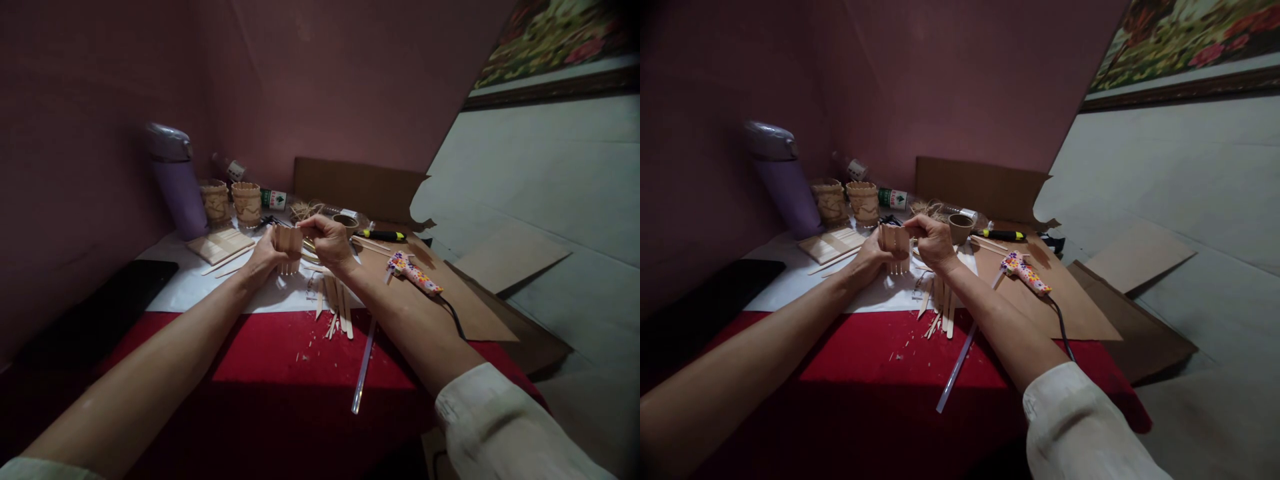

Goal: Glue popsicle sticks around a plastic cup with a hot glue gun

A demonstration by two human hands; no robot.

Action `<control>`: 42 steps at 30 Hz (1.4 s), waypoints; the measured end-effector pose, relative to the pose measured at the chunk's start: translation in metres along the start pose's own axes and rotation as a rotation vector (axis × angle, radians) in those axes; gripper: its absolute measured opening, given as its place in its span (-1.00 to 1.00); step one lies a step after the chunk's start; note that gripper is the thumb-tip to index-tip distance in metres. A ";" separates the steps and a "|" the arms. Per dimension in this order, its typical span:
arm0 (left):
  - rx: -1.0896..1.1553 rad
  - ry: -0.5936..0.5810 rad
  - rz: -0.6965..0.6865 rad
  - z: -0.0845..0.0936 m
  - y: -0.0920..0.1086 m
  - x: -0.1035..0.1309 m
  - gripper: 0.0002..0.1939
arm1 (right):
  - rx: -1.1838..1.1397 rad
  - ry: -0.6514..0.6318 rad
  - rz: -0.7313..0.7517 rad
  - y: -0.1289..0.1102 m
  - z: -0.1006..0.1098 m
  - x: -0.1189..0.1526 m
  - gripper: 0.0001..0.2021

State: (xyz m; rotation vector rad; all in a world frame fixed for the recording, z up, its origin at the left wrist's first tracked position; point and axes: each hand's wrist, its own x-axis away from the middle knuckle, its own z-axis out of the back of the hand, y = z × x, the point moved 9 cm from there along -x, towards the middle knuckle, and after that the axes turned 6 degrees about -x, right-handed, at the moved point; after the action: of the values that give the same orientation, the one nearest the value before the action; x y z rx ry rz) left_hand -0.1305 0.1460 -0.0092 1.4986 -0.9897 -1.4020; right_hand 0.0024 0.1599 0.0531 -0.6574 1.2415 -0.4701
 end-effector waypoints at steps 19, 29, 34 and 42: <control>0.423 -0.080 0.327 -0.029 0.023 0.024 -0.69 | 0.020 -0.072 0.064 -0.027 0.002 0.002 -0.55; 0.495 -0.168 0.385 -0.048 0.020 0.034 -0.67 | -0.172 -0.044 -0.150 0.007 0.000 0.006 -0.44; 0.552 -0.186 0.481 -0.051 0.008 0.036 -0.65 | -0.191 -0.046 -0.228 0.005 0.000 0.011 -0.45; 0.663 -0.177 0.507 -0.049 0.009 0.031 -0.69 | -0.083 -0.136 -0.108 -0.019 0.000 0.017 -0.37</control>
State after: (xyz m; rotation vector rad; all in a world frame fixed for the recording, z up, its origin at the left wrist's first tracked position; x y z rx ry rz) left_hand -0.0800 0.1169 -0.0100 1.4208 -1.9231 -0.8803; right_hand 0.0069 0.1352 0.0540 -0.8171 1.1047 -0.4574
